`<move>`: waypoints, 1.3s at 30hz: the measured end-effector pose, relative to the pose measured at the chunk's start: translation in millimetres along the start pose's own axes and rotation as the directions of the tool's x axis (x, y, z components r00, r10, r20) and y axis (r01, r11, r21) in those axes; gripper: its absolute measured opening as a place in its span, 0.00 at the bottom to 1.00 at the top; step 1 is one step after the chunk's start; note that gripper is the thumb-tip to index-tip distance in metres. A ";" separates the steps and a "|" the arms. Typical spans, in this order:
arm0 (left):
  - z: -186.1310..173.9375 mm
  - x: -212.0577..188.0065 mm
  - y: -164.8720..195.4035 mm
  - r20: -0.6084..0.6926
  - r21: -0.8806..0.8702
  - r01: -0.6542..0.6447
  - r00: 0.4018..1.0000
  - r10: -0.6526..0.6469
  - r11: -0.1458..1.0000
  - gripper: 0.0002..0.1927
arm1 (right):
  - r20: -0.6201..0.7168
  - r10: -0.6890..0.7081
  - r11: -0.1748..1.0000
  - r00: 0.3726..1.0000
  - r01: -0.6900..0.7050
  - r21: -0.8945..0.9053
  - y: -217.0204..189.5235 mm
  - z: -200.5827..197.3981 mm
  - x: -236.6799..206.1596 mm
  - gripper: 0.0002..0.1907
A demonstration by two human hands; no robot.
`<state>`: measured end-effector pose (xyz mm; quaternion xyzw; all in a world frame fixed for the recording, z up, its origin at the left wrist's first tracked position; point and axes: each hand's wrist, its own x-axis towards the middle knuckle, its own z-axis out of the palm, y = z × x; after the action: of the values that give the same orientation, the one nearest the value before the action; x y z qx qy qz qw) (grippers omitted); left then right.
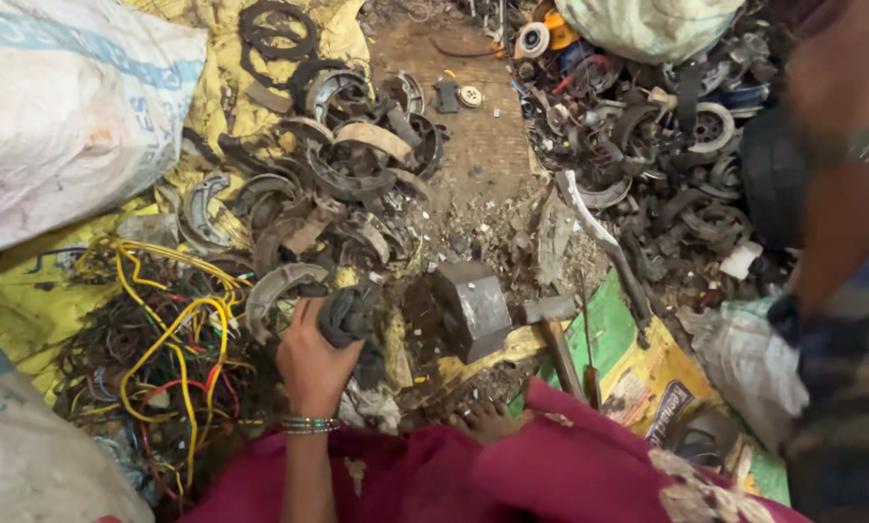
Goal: The person sits on the ground and repeatedly uses a hammer to strike metal parts placed on a metal block, breaking them into smaller pieces. The person handles the parts by hand, repositions them on the block, and discards the broken pieces onto a nearby pile.
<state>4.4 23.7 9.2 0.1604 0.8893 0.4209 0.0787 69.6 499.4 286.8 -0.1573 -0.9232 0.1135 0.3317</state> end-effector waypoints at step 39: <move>82.2 81.0 -104.5 0.022 -0.079 -0.982 0.172 0.985 0.173 0.16 | -0.501 0.721 0.252 0.479 0.492 0.833 70.7 -240.1 -238.4 0.13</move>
<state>-71.7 49.5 -124.2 0.7066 0.5650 0.3879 -0.1762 414.6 502.8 308.2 -0.0389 -0.3150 0.5796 0.7506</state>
